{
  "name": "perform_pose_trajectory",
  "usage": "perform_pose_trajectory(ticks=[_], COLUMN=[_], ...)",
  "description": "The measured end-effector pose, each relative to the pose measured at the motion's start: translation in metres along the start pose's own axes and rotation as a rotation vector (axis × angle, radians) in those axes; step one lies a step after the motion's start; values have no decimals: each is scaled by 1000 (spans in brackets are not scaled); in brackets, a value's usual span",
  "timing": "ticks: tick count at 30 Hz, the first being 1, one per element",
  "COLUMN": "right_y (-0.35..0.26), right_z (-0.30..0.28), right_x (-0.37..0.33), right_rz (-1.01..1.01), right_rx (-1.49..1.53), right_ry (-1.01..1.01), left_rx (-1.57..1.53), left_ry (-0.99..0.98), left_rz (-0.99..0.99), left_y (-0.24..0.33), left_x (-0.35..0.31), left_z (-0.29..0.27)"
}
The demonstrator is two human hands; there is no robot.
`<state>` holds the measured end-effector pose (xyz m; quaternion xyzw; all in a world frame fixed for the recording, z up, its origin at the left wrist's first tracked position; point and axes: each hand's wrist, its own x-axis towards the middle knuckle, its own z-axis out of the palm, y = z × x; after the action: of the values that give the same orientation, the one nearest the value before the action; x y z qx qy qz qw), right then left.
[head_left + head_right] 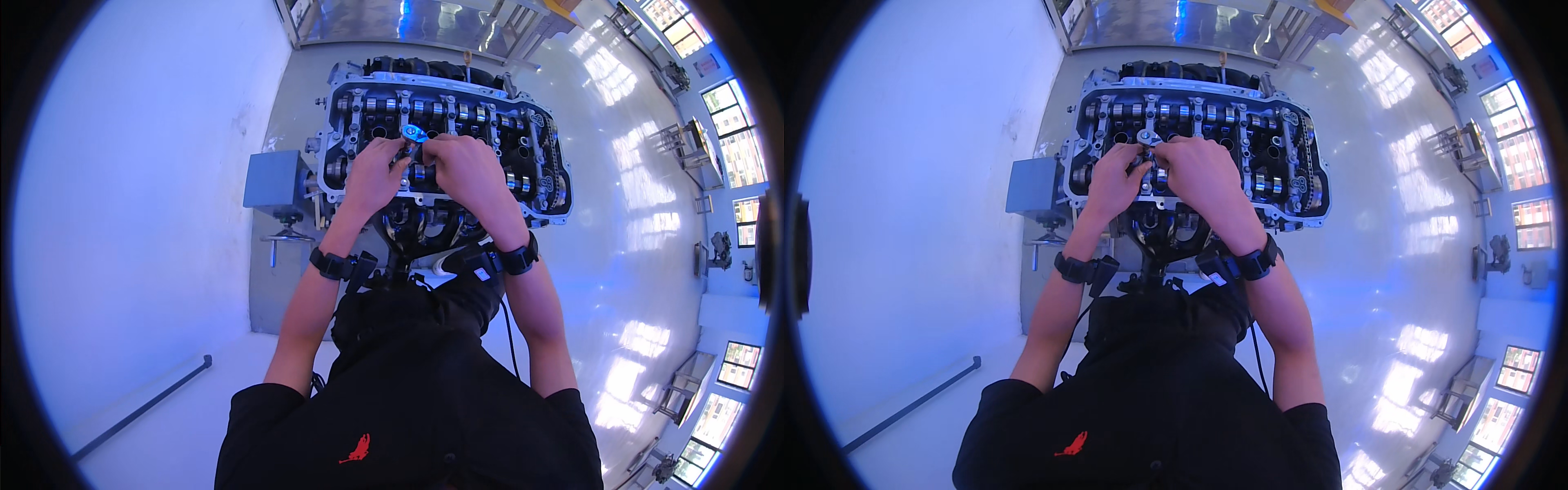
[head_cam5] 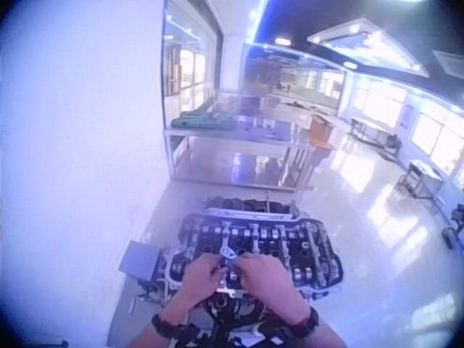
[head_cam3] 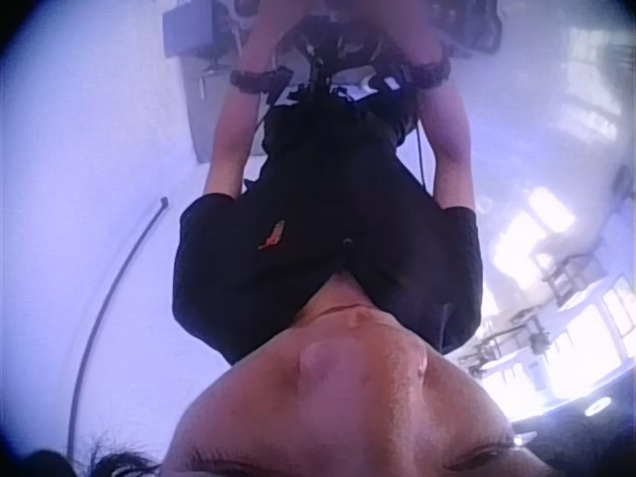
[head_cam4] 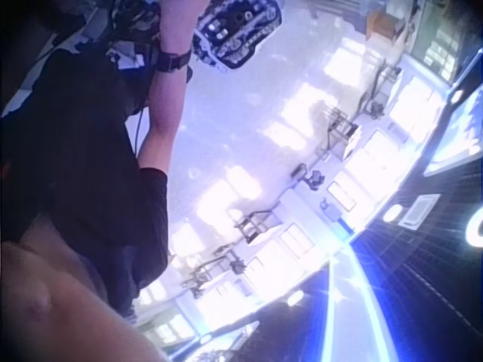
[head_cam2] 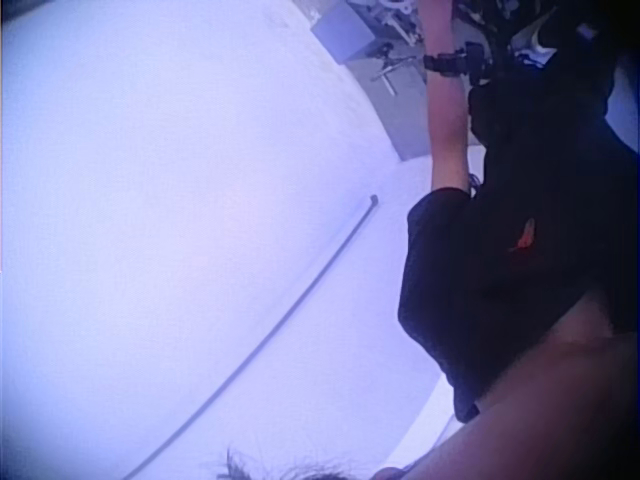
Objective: Removing components from an engine cylinder head assembly using a socket wrench.
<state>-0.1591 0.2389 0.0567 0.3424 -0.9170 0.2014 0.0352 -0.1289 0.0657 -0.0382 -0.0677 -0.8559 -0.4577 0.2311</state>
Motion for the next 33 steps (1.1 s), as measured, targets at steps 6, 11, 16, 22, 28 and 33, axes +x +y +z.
perform_pose_trajectory(ticks=[6,11,16,22,28,33], right_y=[-3,3,2,5,9,17], right_z=[-2,5,9,8,-22,-23], right_x=[0,-1,-5,-10,-36,-71], right_rz=[-15,33,18,39,57,210], right_rx=[-12,59,61,97,332,405], right_ry=[-47,14,30,83,486,464], left_rx=[149,101,154,121,223,154], left_ry=[-78,-9,-28,-50,-37,53], left_rz=[-99,-20,-58,-94,48,7], left_y=[8,2,2,13,8,5], left_x=[9,1,5,4,0,5], left_z=[-4,0,-2,-3,-1,-1])
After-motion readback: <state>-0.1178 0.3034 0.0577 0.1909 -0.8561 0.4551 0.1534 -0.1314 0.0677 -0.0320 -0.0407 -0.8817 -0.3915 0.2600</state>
